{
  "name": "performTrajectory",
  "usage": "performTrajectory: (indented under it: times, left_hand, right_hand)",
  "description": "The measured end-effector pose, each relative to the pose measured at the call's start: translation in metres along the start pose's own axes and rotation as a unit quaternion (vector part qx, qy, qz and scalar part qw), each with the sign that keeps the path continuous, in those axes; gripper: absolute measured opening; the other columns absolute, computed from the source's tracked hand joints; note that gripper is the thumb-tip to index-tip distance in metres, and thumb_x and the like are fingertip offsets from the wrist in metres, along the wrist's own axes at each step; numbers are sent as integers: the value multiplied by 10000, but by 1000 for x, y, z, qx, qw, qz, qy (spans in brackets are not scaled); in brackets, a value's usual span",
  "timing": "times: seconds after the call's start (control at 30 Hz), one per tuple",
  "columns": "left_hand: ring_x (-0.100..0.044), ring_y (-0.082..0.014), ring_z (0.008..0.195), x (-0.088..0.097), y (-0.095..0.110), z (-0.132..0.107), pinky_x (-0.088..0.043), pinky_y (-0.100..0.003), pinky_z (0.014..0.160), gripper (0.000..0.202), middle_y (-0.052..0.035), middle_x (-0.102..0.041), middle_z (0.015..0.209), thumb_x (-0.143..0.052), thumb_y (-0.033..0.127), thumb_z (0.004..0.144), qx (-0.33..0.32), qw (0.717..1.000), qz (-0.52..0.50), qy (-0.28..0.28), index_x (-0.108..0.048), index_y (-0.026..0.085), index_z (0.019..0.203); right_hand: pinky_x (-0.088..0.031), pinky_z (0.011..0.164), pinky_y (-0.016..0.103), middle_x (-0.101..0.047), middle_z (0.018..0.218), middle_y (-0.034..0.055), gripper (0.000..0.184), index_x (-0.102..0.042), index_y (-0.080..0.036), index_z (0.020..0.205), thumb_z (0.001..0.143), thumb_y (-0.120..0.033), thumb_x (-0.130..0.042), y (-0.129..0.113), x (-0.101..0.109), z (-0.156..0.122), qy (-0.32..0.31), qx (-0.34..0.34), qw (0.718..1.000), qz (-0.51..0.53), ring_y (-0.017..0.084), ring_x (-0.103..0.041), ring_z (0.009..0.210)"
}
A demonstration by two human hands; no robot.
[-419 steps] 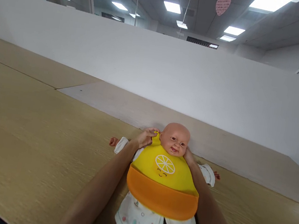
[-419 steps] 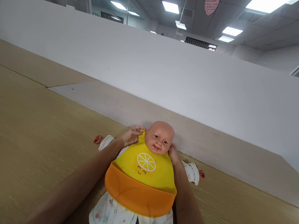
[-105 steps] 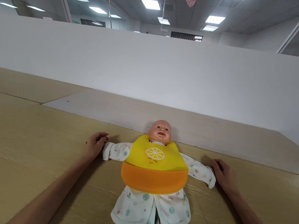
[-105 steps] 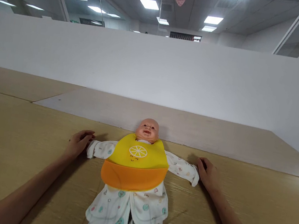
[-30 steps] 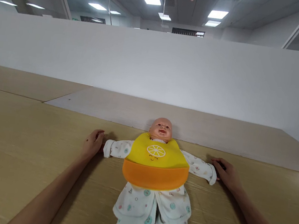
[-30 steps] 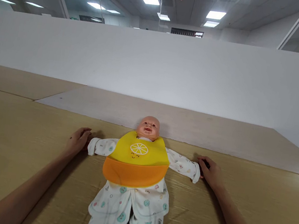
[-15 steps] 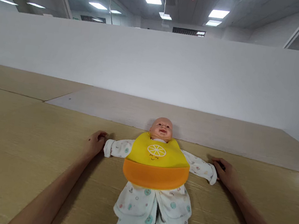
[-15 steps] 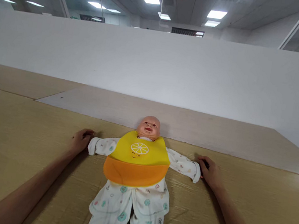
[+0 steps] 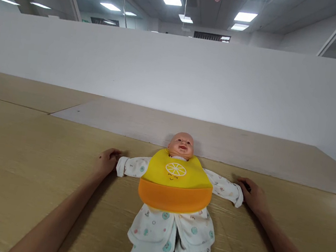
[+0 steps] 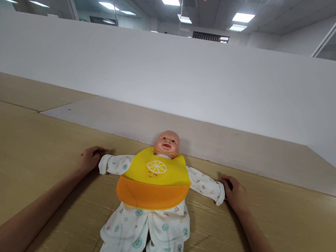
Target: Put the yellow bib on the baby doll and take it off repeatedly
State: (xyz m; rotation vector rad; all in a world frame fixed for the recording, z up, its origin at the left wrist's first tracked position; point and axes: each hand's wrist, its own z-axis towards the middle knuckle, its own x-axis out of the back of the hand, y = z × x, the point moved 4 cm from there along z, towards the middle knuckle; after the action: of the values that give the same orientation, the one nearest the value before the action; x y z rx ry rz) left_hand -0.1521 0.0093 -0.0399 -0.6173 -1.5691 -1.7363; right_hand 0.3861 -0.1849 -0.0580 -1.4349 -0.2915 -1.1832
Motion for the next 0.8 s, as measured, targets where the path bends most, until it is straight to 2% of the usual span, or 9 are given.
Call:
performTrajectory:
  times: [0.13,0.3,0.53,0.6,0.7,0.8]
  left_hand:
    - [-653,-244,984,1,0,0,-487,-307,829,345,-119,-726,1044,-388,75,805,5,1000,5,1,-687,119,973]
    - [-660,-223,928,1,0,-1,-503,-300,791,311,-78,-734,991,-423,92,790,0,1000,12,14,-686,141,950]
    - [-666,-237,898,-1,-7,5,-518,-357,839,279,-63,-741,907,-444,124,726,-7,999,-22,32,-695,180,834]
    - [-670,-233,834,-2,-11,6,-537,-349,774,281,-57,-738,878,-443,144,695,11,998,-53,30,-693,188,816]
    - [-653,-199,694,-4,-14,7,-535,-293,592,299,-48,-729,852,-423,196,679,49,991,-127,13,-683,193,826]
    - [-645,-188,688,-3,-13,6,-514,-254,529,280,-53,-723,849,-419,249,679,48,984,-168,21,-674,188,778]
  right_hand:
    - [-479,855,430,-701,1014,122,499,-668,-178,923,714,-563,-428,0,1,0,11,2,1000,2,289,-638,922]
    - [-482,839,416,-702,1013,121,514,-676,-170,936,705,-560,-433,2,2,-1,-6,-12,1000,12,282,-639,911]
    - [-485,771,400,-708,939,117,510,-687,-168,906,681,-567,-463,0,4,-1,-5,-22,999,34,268,-638,810]
    - [-483,692,379,-704,843,104,506,-682,-165,912,680,-569,-485,1,4,-1,-14,-37,998,55,236,-622,687]
    - [-451,549,334,-643,649,55,499,-644,-155,915,669,-571,-523,5,2,-1,-25,-73,988,131,183,-548,511]
    - [-408,460,303,-574,565,10,494,-599,-156,922,649,-567,-566,10,-2,-1,-32,-105,970,216,156,-495,444]
